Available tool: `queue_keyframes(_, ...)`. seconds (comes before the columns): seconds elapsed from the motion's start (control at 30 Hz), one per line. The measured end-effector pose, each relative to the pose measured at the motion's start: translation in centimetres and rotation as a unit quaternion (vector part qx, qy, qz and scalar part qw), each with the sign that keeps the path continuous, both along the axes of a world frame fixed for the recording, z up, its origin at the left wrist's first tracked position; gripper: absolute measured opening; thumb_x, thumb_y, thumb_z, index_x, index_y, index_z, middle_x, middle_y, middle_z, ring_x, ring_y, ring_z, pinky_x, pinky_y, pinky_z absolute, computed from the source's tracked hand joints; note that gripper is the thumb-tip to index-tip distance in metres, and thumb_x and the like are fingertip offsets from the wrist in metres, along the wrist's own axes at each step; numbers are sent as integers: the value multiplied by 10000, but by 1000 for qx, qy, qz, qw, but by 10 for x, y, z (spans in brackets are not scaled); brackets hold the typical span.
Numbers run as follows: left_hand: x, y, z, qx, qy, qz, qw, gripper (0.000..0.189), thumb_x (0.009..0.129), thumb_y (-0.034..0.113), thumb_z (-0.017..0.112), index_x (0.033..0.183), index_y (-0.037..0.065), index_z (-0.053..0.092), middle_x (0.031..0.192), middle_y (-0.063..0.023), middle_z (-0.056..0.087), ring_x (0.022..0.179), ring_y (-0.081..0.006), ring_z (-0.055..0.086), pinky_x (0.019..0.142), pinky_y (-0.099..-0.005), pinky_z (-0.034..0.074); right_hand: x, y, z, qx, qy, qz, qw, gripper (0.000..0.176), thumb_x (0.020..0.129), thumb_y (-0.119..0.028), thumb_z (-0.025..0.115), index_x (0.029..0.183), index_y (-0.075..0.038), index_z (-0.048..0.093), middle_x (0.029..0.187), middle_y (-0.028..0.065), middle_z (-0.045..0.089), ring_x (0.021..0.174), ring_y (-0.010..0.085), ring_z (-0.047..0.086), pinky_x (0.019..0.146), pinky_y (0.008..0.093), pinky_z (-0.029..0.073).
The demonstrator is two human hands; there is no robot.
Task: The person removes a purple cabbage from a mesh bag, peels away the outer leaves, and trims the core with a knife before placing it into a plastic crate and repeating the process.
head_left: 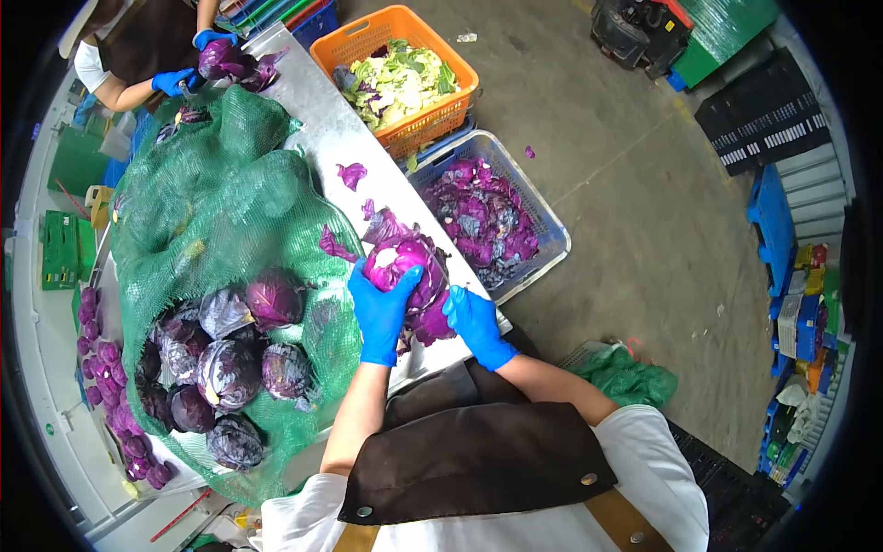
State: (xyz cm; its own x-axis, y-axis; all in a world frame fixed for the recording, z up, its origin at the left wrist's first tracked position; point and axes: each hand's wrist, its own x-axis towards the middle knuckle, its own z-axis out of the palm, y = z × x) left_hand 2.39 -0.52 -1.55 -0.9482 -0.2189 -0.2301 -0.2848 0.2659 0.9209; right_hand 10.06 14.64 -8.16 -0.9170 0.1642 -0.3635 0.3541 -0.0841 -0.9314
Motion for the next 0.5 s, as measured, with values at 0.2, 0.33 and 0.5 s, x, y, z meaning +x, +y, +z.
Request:
queue_keyframes(0.2, 12, 8, 10, -63, 27, -14, 998, 902, 686, 322, 921, 1327, -68, 421, 1272, -188, 528, 1133, -261, 575, 992, -369, 482, -40, 15, 85, 269, 244, 28, 932, 540, 866, -452, 721, 1236, -73, 617, 1104, 171, 659, 885, 322, 677, 720, 399, 542)
queue_keyframes(0.33, 17, 13, 9, -144, 63, -81, 984, 1003, 627, 366, 942, 1359, -43, 391, 1288, -204, 490, 1186, -304, 534, 1039, -404, 442, -86, 21, 89, 282, 122, 118, 944, 615, 843, -434, 736, 1303, -52, 594, 1130, 215, 664, 957, 361, 684, 743, 428, 551)
queue_keyframes(0.5, 12, 11, 13, -148, 53, -109, 982, 1084, 580, 387, 961, 1381, -43, 370, 1298, -203, 488, 1195, -304, 529, 1044, -409, 446, -83, 32, 73, 291, 116, 167, 935, 460, 885, -370, 675, 1227, -63, 650, 855, 206, 699, 769, 368, 701, 667, 453, 544)
